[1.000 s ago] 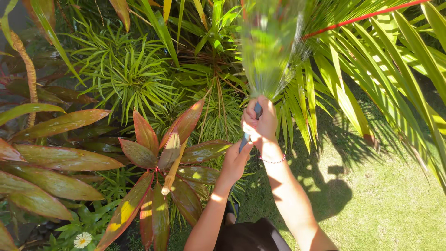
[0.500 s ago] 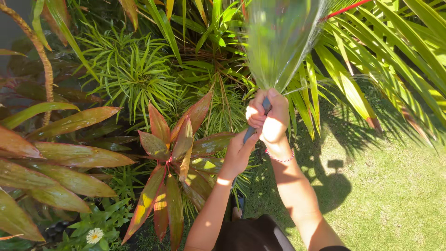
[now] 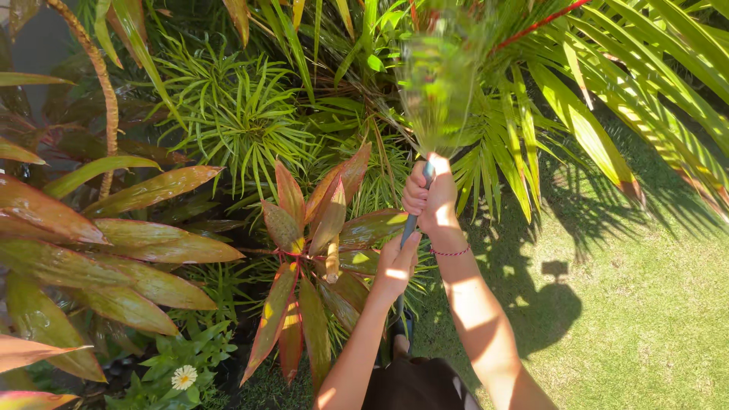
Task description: The person uses a garden hose to water various plants and the surrounding grass in a garden area. They move along the garden bed, directing the water stream at different plants and the ground beneath them.
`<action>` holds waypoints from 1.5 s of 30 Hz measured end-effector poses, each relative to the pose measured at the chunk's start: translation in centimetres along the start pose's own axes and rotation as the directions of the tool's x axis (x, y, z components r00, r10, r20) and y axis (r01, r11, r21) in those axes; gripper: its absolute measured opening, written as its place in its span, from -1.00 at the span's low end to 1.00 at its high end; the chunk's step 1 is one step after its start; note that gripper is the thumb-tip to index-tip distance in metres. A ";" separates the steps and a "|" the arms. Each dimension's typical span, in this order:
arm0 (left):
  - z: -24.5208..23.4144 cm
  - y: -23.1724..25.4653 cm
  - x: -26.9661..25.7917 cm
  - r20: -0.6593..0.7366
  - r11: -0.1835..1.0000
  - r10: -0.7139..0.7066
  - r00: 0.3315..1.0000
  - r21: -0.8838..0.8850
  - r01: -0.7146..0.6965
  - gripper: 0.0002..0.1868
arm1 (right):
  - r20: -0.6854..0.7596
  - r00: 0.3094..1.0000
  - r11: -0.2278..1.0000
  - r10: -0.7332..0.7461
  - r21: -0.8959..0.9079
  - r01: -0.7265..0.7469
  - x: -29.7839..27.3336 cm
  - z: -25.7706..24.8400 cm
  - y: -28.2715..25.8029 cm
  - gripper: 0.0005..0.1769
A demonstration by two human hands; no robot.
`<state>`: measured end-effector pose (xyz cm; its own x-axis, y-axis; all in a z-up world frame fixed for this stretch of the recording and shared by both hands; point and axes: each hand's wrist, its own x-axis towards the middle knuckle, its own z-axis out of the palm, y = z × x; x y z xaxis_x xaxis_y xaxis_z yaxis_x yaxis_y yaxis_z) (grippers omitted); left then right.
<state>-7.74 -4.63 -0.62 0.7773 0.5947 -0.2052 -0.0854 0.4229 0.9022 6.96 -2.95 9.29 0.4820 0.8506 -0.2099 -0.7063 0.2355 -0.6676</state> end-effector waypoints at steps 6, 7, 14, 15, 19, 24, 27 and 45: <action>-1.0 -0.7 -0.8 -0.045 0.996 -0.067 0.997 -0.067 0.064 -0.54 | -0.024 0.996 0.996 0.089 0.001 -0.089 0.5 0.3 1.8 -0.42; -1.2 -0.5 -0.7 -0.022 0.996 -0.041 0.999 -0.076 0.039 -0.54 | -0.016 0.998 0.998 0.061 -0.012 -0.061 0.4 0.8 1.7 -0.42; -1.3 2.6 -0.2 0.057 0.995 0.100 0.993 -0.007 -0.099 -0.64 | 0.116 0.986 0.990 -0.121 -0.051 0.128 -2.2 4.5 -0.7 -0.44; -1.3 2.9 -0.4 0.061 0.991 0.129 0.990 0.037 -0.131 -0.65 | 0.135 0.979 0.985 -0.153 -0.056 0.162 -2.7 4.9 -0.9 -0.45; -1.5 3.5 -0.9 0.107 0.974 0.193 0.975 0.098 -0.204 -0.64 | 0.205 0.950 0.965 -0.235 -0.065 0.253 -4.1 5.6 -1.1 -0.50; -2.6 2.1 -1.8 0.124 0.997 0.057 0.991 0.039 -0.062 -0.66 | 0.075 0.978 0.980 -0.196 -0.027 0.198 -4.0 4.5 0.4 -0.41; -2.8 0.6 -2.5 0.116 0.999 0.007 0.993 -0.037 -0.003 -0.64 | 0.015 0.994 0.994 -0.107 0.015 0.107 -3.5 2.7 1.8 -0.41; -1.5 -1.1 -4.9 0.205 0.999 -0.016 0.979 0.037 0.009 -0.73 | 0.079 0.965 0.967 -0.250 0.067 0.245 -8.7 -0.2 2.1 -0.43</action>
<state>-12.38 -6.96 -1.17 0.8897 0.4353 -0.1379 -0.0554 0.4027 0.9137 1.43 -9.94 9.59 0.6006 0.7993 0.0212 -0.5998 0.4679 -0.6490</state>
